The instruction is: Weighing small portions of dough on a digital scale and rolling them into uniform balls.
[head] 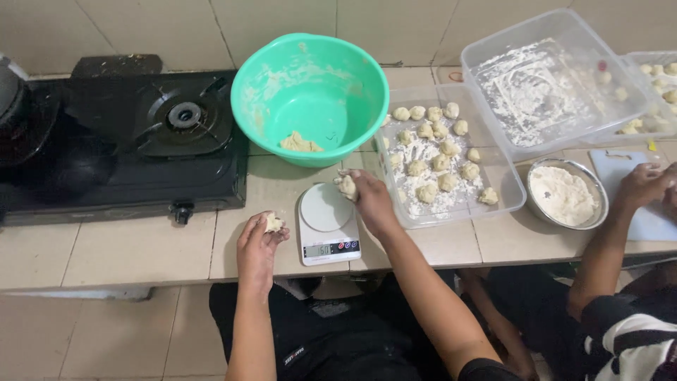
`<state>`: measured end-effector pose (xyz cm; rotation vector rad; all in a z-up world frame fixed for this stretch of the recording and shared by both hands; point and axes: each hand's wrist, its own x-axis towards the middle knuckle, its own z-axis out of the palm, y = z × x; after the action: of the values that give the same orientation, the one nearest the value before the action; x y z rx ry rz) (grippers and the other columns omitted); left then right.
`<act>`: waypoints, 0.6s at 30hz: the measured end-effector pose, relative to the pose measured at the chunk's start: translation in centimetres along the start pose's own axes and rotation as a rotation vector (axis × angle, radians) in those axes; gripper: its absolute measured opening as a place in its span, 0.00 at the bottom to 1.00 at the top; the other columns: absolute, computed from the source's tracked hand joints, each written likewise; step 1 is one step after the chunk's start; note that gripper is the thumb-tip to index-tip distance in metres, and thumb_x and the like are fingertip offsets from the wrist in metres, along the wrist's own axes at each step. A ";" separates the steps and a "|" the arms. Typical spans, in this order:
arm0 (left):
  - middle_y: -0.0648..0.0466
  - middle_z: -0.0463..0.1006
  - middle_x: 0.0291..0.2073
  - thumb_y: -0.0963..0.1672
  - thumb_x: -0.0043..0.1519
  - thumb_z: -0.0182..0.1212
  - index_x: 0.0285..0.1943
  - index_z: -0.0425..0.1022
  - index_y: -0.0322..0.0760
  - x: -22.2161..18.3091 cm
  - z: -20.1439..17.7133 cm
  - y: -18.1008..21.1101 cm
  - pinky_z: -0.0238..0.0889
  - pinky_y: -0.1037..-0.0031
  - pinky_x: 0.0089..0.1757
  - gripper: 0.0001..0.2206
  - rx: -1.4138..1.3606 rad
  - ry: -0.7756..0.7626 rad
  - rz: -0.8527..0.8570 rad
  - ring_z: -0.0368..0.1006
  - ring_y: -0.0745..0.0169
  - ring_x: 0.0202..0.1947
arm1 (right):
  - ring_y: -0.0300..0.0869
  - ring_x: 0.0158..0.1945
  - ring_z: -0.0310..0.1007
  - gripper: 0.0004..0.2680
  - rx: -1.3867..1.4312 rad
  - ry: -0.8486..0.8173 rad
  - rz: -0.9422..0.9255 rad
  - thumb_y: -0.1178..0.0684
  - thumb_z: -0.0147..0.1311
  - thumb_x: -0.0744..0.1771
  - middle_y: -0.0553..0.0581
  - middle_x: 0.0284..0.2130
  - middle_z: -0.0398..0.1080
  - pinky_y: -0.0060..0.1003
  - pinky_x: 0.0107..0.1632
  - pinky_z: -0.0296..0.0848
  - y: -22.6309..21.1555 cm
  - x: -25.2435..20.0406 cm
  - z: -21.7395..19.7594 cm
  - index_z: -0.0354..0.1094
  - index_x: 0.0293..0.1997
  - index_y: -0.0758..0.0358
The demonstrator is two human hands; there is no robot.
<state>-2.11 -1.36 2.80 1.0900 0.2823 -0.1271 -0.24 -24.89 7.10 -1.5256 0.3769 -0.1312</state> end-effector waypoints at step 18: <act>0.42 0.77 0.35 0.44 0.69 0.52 0.56 0.71 0.30 0.3 -0.6 0.7 0.75 0.67 0.41 0.12 0.009 0.011 0.037 0.78 0.55 0.34 | 0.53 0.41 0.82 0.16 -1.231 0.214 -0.104 0.64 0.66 0.60 0.63 0.42 0.78 0.45 0.43 0.80 -2.7 1.3 -21.3 0.77 0.53 0.61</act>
<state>-1.69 -0.50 3.09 1.1046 0.2722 -0.0896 -5.45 -45.59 9.50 -2.7603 0.5968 -0.1530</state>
